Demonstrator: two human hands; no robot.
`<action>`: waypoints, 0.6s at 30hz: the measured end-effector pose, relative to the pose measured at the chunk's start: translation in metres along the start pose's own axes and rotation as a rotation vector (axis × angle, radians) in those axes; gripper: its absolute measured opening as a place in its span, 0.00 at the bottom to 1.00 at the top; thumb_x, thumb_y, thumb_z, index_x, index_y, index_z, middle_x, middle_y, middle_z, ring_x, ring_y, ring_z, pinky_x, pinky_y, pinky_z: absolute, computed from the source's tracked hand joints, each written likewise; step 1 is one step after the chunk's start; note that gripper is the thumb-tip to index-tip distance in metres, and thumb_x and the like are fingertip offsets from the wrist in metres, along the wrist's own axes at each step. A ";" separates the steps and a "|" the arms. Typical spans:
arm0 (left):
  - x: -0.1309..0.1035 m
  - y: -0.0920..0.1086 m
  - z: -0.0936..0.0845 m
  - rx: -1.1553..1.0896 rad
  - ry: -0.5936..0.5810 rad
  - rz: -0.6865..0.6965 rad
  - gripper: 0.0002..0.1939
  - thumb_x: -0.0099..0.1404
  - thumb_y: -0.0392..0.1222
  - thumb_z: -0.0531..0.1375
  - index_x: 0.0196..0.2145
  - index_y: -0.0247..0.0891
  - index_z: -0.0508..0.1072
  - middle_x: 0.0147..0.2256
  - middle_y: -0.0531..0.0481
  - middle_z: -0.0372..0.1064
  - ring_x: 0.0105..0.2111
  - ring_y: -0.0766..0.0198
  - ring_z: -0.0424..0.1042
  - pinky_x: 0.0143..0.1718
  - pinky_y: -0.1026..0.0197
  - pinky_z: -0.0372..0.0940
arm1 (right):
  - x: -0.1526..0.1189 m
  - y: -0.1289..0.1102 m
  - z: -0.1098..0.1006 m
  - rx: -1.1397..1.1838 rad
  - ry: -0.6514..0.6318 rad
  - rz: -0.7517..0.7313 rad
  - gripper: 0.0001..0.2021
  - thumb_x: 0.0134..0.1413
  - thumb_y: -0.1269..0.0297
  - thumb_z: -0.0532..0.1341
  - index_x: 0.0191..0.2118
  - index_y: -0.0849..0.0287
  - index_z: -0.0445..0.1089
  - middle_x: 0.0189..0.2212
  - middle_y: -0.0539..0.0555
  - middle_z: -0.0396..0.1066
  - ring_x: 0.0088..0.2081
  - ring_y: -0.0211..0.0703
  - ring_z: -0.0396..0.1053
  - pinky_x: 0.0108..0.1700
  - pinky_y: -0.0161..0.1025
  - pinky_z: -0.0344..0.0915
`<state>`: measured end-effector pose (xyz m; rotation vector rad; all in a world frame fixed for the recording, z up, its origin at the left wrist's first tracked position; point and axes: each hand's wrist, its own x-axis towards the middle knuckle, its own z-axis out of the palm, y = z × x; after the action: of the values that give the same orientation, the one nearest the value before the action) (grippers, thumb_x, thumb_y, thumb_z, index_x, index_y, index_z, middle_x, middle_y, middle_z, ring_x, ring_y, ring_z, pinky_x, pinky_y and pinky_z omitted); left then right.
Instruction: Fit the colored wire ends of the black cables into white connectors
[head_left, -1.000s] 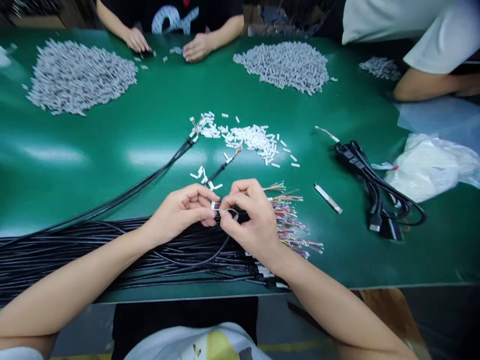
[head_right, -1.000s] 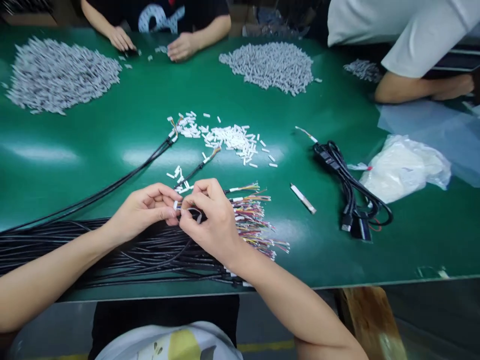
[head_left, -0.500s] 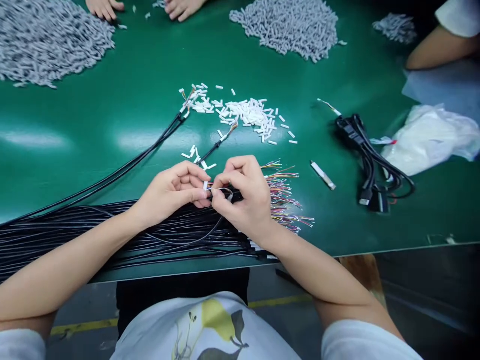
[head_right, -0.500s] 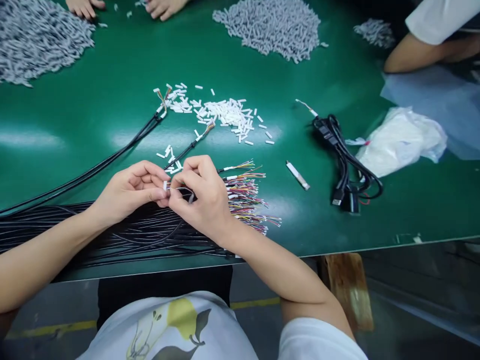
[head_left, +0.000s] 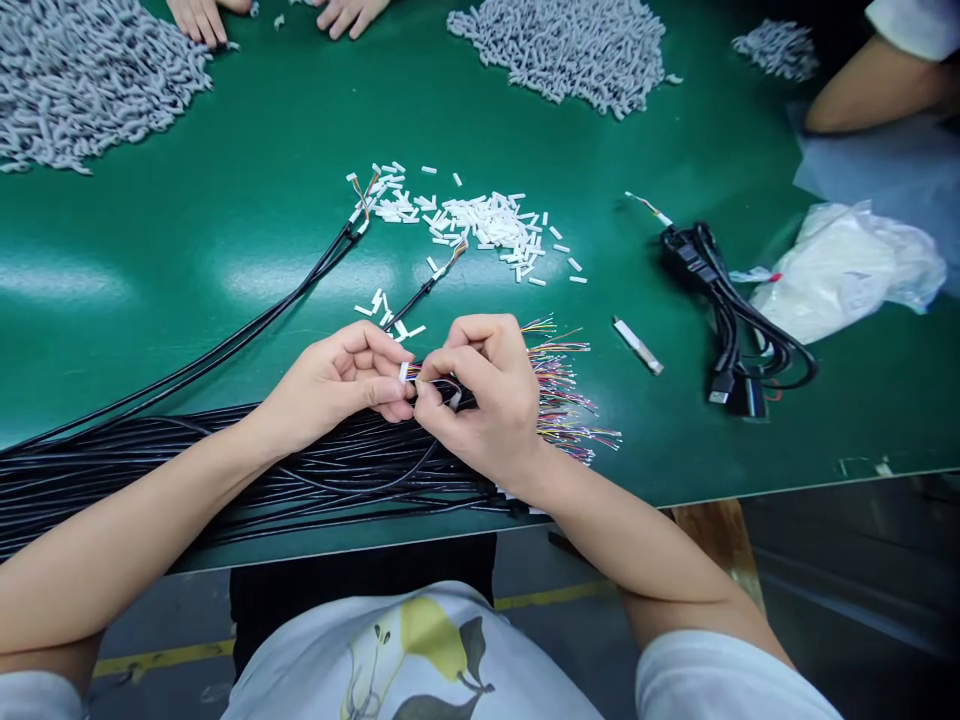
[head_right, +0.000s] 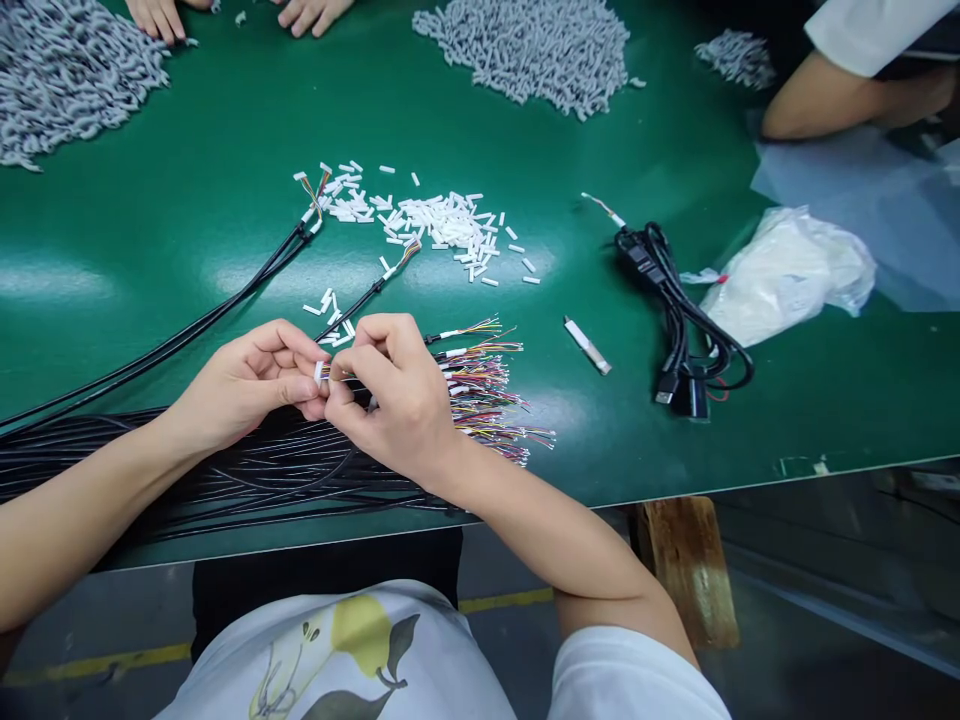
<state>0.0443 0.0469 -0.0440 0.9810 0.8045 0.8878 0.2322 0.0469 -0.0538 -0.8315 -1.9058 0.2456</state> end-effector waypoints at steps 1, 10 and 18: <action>0.000 0.000 0.000 0.001 -0.001 0.003 0.13 0.58 0.36 0.73 0.38 0.35 0.74 0.29 0.54 0.80 0.26 0.68 0.80 0.30 0.69 0.76 | 0.000 0.000 0.000 -0.004 0.003 -0.005 0.08 0.54 0.77 0.61 0.34 0.55 0.66 0.35 0.51 0.61 0.39 0.41 0.66 0.35 0.40 0.65; -0.001 0.003 0.002 0.073 0.030 0.020 0.13 0.58 0.37 0.73 0.37 0.35 0.73 0.27 0.54 0.79 0.25 0.67 0.80 0.29 0.68 0.76 | -0.001 0.001 0.002 -0.006 0.004 -0.031 0.08 0.54 0.78 0.62 0.32 0.57 0.67 0.34 0.51 0.61 0.39 0.39 0.66 0.36 0.38 0.65; -0.004 0.004 0.005 0.197 0.064 0.035 0.15 0.57 0.41 0.73 0.35 0.35 0.72 0.26 0.54 0.78 0.25 0.66 0.80 0.30 0.66 0.76 | -0.004 0.001 0.003 0.005 -0.027 -0.028 0.06 0.57 0.75 0.61 0.34 0.56 0.67 0.35 0.51 0.62 0.38 0.40 0.66 0.36 0.39 0.66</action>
<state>0.0459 0.0426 -0.0376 1.1459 0.9447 0.8855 0.2305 0.0458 -0.0583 -0.8009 -1.9401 0.2456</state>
